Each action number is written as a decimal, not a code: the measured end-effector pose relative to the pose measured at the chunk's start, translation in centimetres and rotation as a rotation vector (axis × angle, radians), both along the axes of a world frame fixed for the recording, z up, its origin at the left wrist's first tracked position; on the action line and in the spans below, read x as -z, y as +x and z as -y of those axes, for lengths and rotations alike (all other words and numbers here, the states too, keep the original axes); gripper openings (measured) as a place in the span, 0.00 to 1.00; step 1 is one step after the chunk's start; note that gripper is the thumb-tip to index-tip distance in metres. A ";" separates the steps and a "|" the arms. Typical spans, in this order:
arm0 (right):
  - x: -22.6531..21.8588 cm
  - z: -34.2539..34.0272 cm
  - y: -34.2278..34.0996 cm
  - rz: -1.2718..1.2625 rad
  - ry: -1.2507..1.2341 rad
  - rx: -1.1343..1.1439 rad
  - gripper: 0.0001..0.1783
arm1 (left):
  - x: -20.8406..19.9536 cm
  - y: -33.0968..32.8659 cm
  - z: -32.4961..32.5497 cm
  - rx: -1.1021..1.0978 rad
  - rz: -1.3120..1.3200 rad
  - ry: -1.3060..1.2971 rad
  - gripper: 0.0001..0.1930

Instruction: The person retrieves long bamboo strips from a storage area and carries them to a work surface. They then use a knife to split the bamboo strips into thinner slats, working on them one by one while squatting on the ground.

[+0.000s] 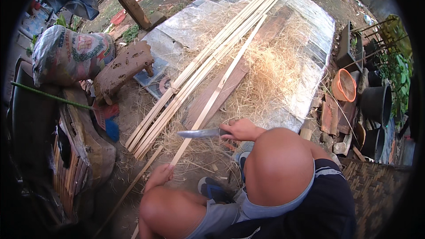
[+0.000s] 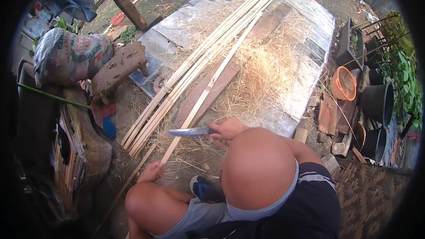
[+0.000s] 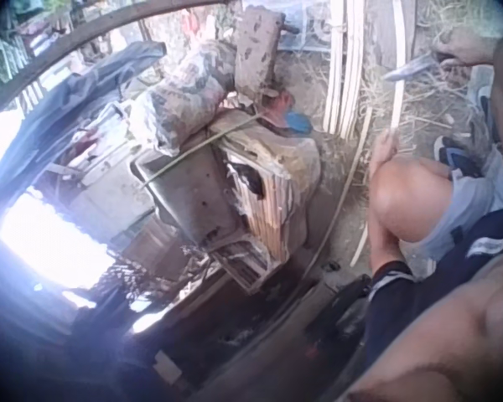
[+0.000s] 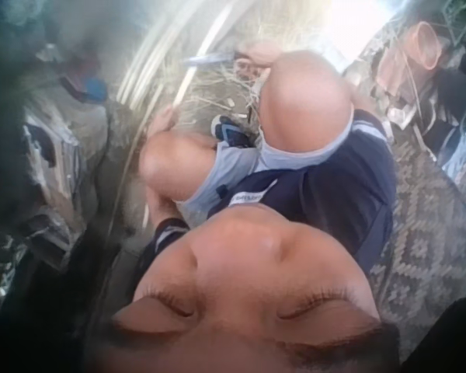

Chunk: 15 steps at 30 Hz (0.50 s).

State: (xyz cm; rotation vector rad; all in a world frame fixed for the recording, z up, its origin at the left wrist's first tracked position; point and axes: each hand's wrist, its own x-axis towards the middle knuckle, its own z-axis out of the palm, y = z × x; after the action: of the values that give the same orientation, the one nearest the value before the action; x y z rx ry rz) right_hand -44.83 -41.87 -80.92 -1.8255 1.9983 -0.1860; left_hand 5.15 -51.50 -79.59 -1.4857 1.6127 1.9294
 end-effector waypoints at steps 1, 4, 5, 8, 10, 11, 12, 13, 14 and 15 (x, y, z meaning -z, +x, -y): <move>0.7 -1.5 0.8 -0.001 0.005 -0.072 0.24 | -0.1 2.6 -0.7 -0.008 0.002 0.038 0.20; 1.1 -1.4 -12.8 -0.111 0.026 0.736 0.27 | 0.0 8.6 -3.1 -0.259 -0.050 0.093 0.18; 1.0 -1.8 -14.5 -0.143 -0.022 0.751 0.27 | -0.6 9.3 -2.8 -0.281 -0.026 0.097 0.17; 0.7 0.3 -7.6 0.041 0.022 0.552 0.25 | 2.1 4.8 -1.5 -0.146 0.022 -0.107 0.16; 0.2 -0.5 -0.9 0.167 0.155 0.392 0.26 | 2.7 -4.3 -1.8 -0.025 -0.008 -0.450 0.16; 1.0 -2.1 2.0 0.173 0.115 0.250 0.28 | 1.7 -7.9 -2.0 0.071 0.047 -0.645 0.17; -0.6 -2.9 5.2 0.084 0.094 0.005 0.27 | 1.6 -7.7 -1.9 0.114 0.078 -0.737 0.17; -2.4 -3.6 6.6 -0.012 0.076 -0.236 0.27 | 1.6 -7.7 -2.1 0.155 0.105 -0.822 0.17; -1.8 -3.8 5.5 0.009 0.059 -0.146 0.27 | 1.9 -7.8 -2.5 0.211 0.125 -0.895 0.16; -0.6 -3.7 3.2 0.031 0.042 -0.057 0.26 | 1.9 -6.5 -2.7 0.155 0.126 -0.803 0.16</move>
State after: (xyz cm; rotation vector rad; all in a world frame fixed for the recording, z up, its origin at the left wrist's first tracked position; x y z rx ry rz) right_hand -41.62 -38.19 -80.35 -1.8399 1.9125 -0.1530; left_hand -1.38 -48.75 -81.54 -1.5999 2.5031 1.1016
